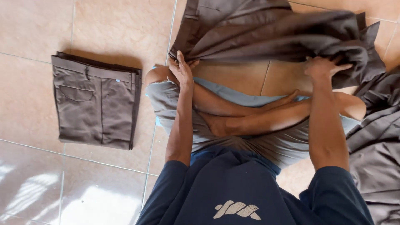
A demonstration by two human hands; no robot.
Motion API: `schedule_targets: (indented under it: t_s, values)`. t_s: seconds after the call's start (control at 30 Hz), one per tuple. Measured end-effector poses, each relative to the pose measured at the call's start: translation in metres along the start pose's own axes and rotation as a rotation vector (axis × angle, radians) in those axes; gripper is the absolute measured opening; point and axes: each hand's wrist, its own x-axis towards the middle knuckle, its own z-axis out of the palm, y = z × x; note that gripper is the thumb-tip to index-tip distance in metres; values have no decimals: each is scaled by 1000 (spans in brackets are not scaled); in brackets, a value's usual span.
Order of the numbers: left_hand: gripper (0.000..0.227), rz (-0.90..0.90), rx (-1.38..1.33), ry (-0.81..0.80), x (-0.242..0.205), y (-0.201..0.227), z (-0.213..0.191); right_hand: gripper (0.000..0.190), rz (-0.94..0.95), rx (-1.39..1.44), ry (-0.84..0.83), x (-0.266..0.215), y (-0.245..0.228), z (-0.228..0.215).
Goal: Folding brown pants while sitting on the floor.
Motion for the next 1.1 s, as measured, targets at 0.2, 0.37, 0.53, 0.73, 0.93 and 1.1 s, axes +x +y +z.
schedule_targets:
  t_s: [0.2,0.37,0.53,0.73,0.93,1.1]
  values:
    - [51,-11,61,15,-6,7,6,30,-92,-207,353,-62,-25,-36]
    - [40,1,76,40,-2,5,9,40,-507,271,680,-140,-117,-134]
    - [47,41,99,20,-5,6,9,48,-687,69,773,-125,-147,-127]
    - [46,40,43,30,0,-2,5,21,-730,288,982,-127,-126,-158]
    - [58,84,276,73,2,-3,7,26,-623,155,-314,-162,-100,-95]
    - [63,84,294,98,6,-10,2,4,-697,613,276,-123,-132,-137]
